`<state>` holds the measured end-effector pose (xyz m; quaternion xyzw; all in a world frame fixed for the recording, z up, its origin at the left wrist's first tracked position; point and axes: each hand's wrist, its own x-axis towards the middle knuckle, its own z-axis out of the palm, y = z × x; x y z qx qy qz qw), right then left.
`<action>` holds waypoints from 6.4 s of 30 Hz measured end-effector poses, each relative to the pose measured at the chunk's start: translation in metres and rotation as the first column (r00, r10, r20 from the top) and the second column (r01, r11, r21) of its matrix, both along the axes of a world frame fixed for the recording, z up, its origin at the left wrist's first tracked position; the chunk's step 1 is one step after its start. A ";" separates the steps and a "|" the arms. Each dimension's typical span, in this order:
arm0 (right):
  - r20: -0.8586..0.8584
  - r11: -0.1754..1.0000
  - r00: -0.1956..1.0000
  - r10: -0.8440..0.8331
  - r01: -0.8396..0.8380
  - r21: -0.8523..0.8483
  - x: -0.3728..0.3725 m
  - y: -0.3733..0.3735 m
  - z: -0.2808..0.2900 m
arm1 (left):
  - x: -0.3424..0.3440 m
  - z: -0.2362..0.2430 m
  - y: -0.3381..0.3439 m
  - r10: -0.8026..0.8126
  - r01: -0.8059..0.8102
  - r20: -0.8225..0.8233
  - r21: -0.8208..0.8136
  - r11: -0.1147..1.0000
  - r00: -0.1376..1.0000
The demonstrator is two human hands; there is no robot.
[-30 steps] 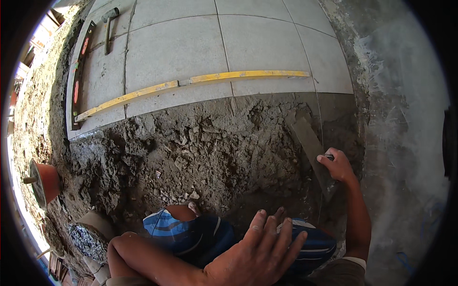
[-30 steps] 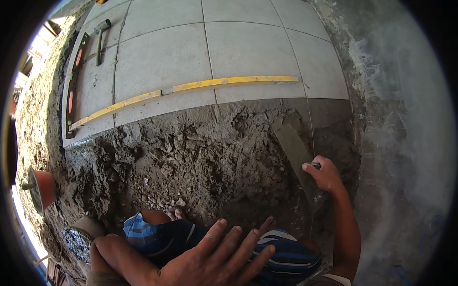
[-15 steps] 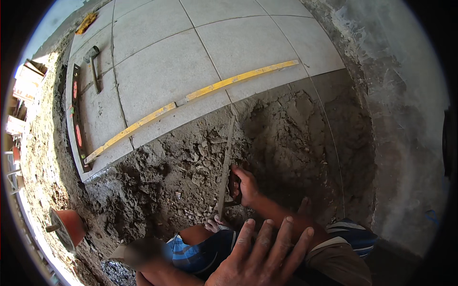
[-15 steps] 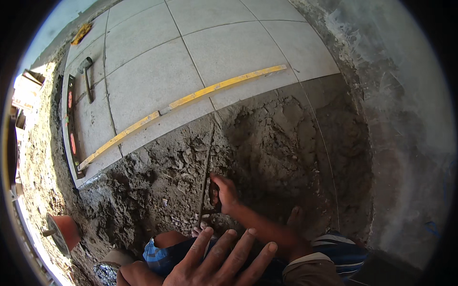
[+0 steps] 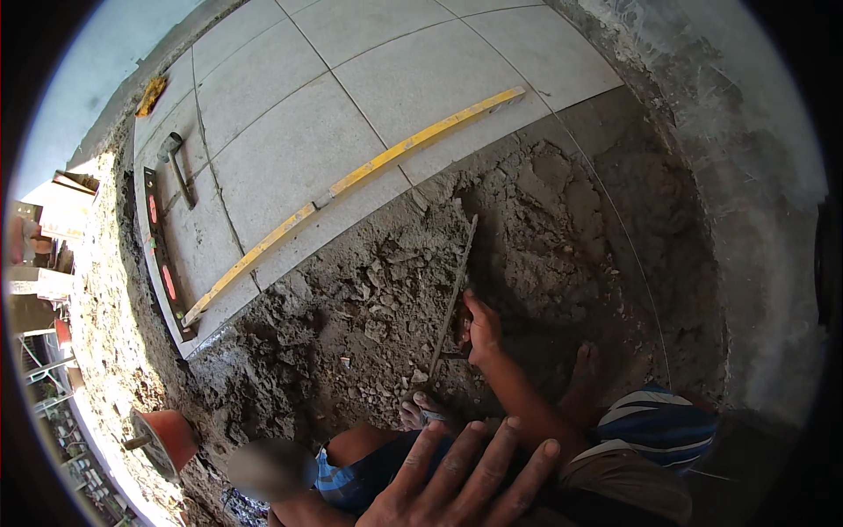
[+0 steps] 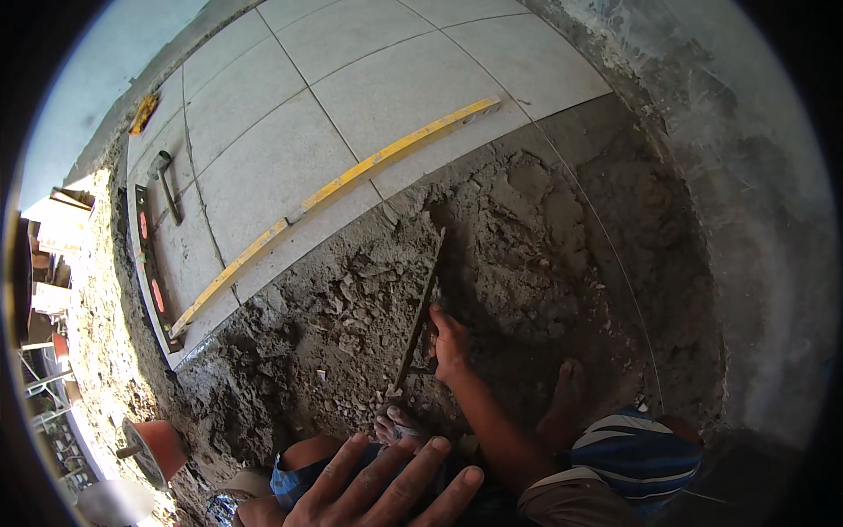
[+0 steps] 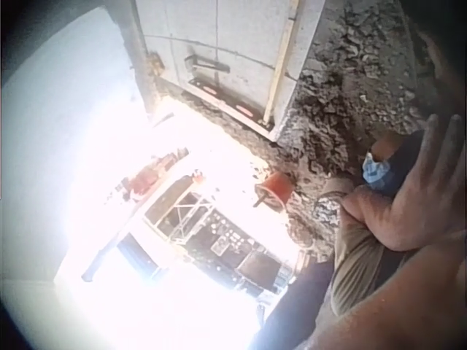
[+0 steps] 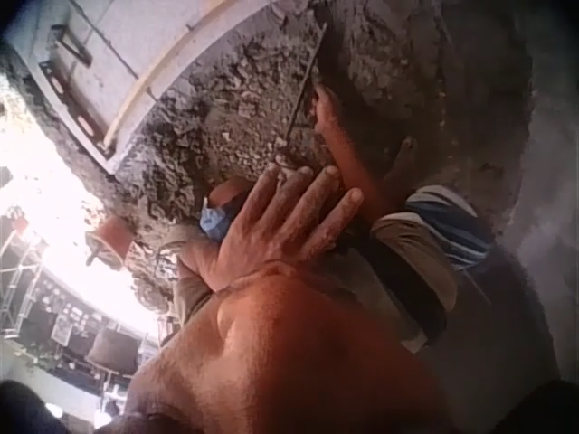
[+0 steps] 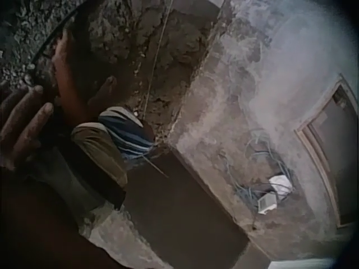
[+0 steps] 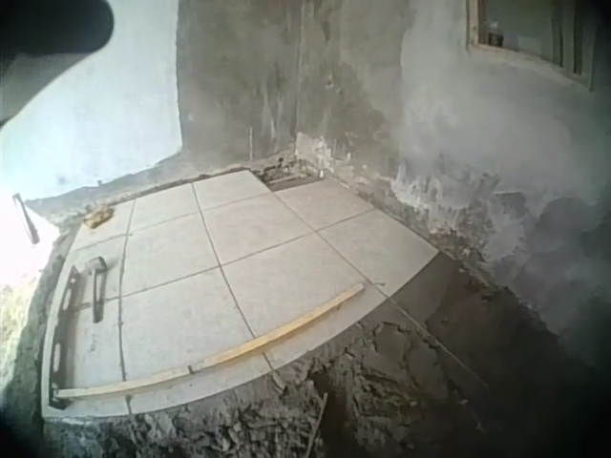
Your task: Apply mortar and smooth it out to prepare the surface for laying floor tiles.
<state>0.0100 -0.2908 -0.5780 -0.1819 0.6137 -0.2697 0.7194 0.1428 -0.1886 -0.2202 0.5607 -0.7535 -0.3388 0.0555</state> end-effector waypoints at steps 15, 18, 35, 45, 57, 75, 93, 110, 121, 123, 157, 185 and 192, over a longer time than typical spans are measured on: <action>0.225 0.989 0.964 -0.143 0.148 -0.005 0.091 -0.033 -0.016 | -0.015 -0.014 0.000 -0.047 0.069 0.156 -0.143 0.987 0.987; 0.228 0.979 0.953 -0.198 0.202 0.008 0.044 -0.032 -0.021 | -0.011 0.017 -0.015 0.074 -0.058 -0.094 0.165 0.985 0.993; 0.321 0.961 0.906 -0.276 0.251 0.116 0.084 -0.041 -0.015 | -0.015 -0.011 -0.010 0.045 -0.045 0.006 -0.023 0.999 0.999; 0.550 0.992 0.835 0.010 -0.078 0.099 0.000 -0.031 0.029 | -0.005 -0.016 -0.010 -0.067 0.065 -0.007 -0.175 0.982 0.998; 0.395 0.661 0.589 0.705 -0.748 -0.065 -0.001 -0.143 0.141 | 0.019 -0.033 0.005 0.241 -0.252 -0.094 -0.543 0.801 0.966; -0.806 -0.655 -0.392 -0.443 -0.473 0.590 0.136 -0.289 0.148 | -0.033 -0.008 -0.038 0.608 -0.534 0.002 -0.474 0.700 0.794; -0.743 -0.622 -0.376 -0.554 -0.406 0.669 -0.015 -0.452 0.170 | -0.139 -0.032 -0.118 0.579 -0.578 -0.137 0.047 0.814 0.804; -0.771 -0.590 -0.343 -0.536 -0.501 0.633 -0.122 -0.548 0.154 | -0.156 -0.055 -0.146 0.709 -0.710 -0.039 -0.047 0.703 0.705; -0.958 -0.776 -0.082 -0.276 -0.570 0.272 0.013 -0.395 0.127 | -0.183 -0.033 -0.146 0.703 -0.708 0.128 -0.014 0.707 0.700; -0.963 -0.810 -0.025 -0.268 -0.535 0.240 0.041 -0.366 0.113 | -0.191 -0.025 -0.148 0.698 -0.699 0.159 -0.060 0.713 0.698; -0.705 -0.500 -0.252 -0.663 -0.551 0.668 -0.151 -0.579 0.144 | -0.183 -0.059 -0.064 0.590 -0.619 0.191 0.278 0.734 0.785; -0.991 -0.297 -0.057 -0.119 -0.951 0.090 -0.156 -0.508 0.073 | -0.124 -0.078 0.017 0.875 -0.847 0.184 0.401 0.349 0.447; -0.996 -0.418 -0.066 -0.060 -0.904 0.085 -0.087 -0.477 0.043 | -0.116 -0.088 0.004 0.872 -0.838 0.165 0.406 0.366 0.461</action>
